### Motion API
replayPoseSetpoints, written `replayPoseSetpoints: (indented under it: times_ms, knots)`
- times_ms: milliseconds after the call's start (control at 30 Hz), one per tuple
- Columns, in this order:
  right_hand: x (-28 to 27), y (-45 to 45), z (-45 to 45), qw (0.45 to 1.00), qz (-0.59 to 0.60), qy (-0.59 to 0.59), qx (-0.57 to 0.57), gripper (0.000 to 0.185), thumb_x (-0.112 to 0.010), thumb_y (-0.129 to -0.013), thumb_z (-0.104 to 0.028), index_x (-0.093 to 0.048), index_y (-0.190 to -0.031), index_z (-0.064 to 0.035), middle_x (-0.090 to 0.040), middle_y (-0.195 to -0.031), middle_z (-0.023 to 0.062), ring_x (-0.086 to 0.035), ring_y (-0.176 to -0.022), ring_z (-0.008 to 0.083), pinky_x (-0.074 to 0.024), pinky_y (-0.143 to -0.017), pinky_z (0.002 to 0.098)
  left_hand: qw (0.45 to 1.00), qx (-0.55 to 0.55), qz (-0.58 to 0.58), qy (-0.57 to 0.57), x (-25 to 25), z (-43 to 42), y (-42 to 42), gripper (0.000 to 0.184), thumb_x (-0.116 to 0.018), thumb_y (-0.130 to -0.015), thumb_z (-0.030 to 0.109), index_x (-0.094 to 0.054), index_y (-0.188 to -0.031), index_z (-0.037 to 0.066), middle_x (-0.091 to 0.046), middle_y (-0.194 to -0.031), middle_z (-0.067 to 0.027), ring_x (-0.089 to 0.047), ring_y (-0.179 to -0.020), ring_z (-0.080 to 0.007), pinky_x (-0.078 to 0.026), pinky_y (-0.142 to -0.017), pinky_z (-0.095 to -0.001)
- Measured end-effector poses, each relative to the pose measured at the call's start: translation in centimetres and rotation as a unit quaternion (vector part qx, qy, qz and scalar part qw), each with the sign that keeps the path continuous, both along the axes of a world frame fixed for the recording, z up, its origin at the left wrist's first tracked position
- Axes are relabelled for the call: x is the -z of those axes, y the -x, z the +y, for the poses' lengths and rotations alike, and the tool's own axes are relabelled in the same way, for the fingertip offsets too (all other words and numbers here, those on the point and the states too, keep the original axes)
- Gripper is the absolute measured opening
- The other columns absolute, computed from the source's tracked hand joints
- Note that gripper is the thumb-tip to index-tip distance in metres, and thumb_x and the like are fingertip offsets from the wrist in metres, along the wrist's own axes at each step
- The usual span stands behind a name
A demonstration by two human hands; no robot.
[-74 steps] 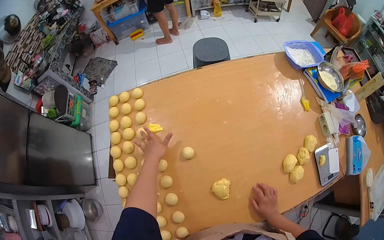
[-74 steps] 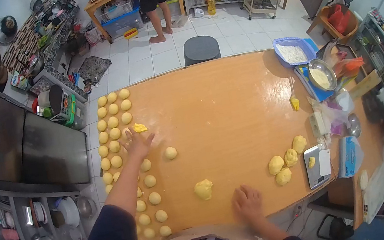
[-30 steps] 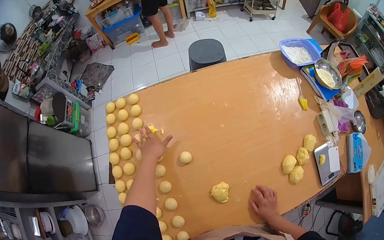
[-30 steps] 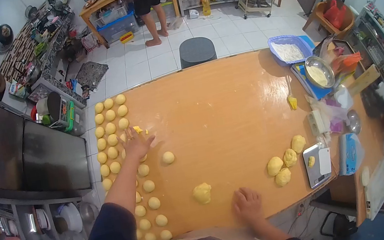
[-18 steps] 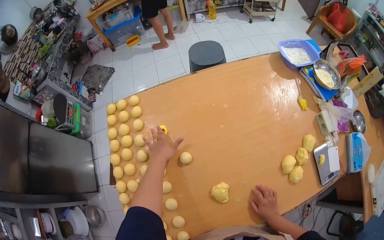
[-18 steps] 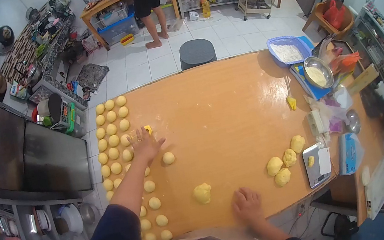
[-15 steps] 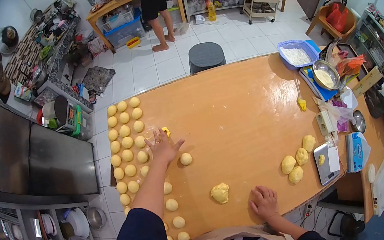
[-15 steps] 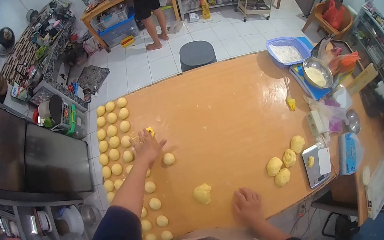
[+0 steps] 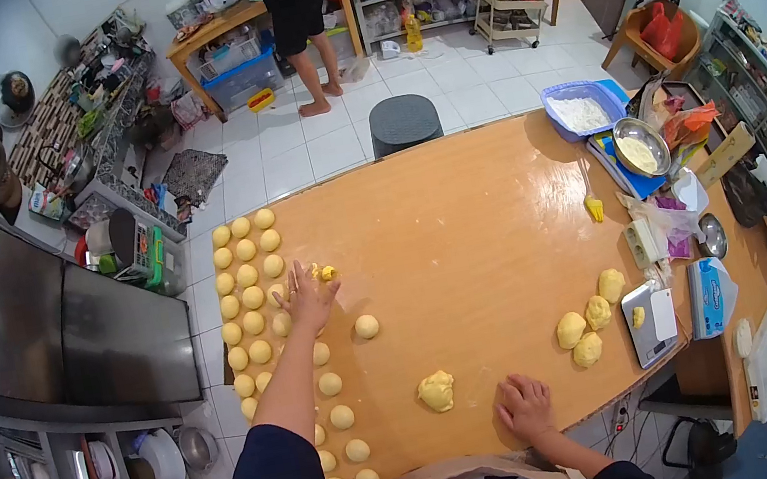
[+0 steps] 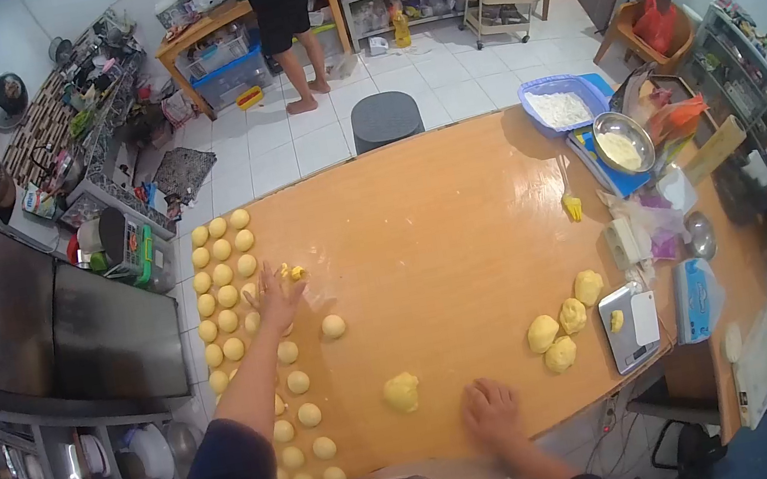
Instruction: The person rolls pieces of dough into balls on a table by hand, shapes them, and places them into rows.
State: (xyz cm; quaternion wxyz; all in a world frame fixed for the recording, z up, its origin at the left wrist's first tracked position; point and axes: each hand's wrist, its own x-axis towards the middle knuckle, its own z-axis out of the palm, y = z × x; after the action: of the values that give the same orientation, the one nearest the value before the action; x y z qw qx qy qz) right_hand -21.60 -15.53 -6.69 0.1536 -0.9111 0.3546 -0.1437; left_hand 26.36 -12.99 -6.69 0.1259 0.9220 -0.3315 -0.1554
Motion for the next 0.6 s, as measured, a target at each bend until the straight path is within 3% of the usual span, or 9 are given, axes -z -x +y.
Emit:
replayPoseSetpoints:
  times_ms: [233,333,433,533,600]
  knots:
    - [0.5,0.1,-0.1,1.000,0.005,0.021,-0.002,0.045,-0.072,-0.075,-0.025,-0.064,-0.117,-0.0140,-0.059,-0.122,0.0092,-0.057,-0.109,0.0297,-0.0423,-0.094,0.0460,0.991,0.061,0.028,-0.114,-0.2,-1.1,0.6,0.115,-0.055,-0.080,0.077,-0.005,-0.158,0.009,-0.001,-0.166,-0.0093,0.001,-0.153,-0.0266,0.014,-0.116,-0.0595]
    - [0.3,0.0,-0.1,1.000,0.001,0.009,0.002,0.042,-0.072,-0.075,-0.025,-0.065,-0.115,-0.0138,-0.059,-0.122,0.0089,-0.057,-0.108,0.0295,-0.0422,-0.094,0.0457,0.983,0.081,0.018,-0.165,-1.2,-2.0,1.1,0.109,-0.059,-0.083,0.069,-0.006,-0.158,0.009,0.002,-0.166,-0.0097,-0.002,-0.153,-0.0306,0.008,-0.116,-0.0632]
    - [0.0,-0.1,-0.2,1.000,0.001,0.011,0.000,0.041,-0.071,-0.075,-0.025,-0.065,-0.114,-0.0136,-0.059,-0.122,0.0092,-0.058,-0.108,0.0294,-0.0421,-0.094,0.0457,0.985,0.099,0.044,-0.134,-0.7,-2.0,1.2,0.116,-0.057,-0.080,0.076,-0.006,-0.157,0.007,0.001,-0.166,-0.0091,0.004,-0.153,-0.0265,0.015,-0.115,-0.0602]
    - [0.0,0.2,-0.2,0.999,0.029,-0.019,-0.011,0.045,-0.071,-0.079,-0.031,-0.063,-0.119,-0.0120,-0.055,-0.126,0.0109,-0.052,-0.116,0.0306,-0.0379,-0.101,0.0455,0.981,0.124,0.078,-0.126,-1.1,-2.8,1.4,0.116,-0.060,-0.079,0.074,-0.005,-0.157,0.007,-0.007,-0.166,-0.0084,-0.002,-0.153,-0.0272,0.015,-0.115,-0.0604]
    - [-0.4,0.0,-0.3,1.000,0.015,-0.003,-0.007,0.042,-0.072,-0.077,-0.028,-0.064,-0.116,-0.0126,-0.058,-0.123,0.0103,-0.055,-0.111,0.0296,-0.0408,-0.096,0.0456,0.986,0.099,0.113,-0.068,-1.3,-2.6,0.9,0.118,-0.060,-0.079,0.074,-0.004,-0.157,0.007,-0.011,-0.165,-0.0073,-0.006,-0.153,-0.0275,0.013,-0.115,-0.0607]
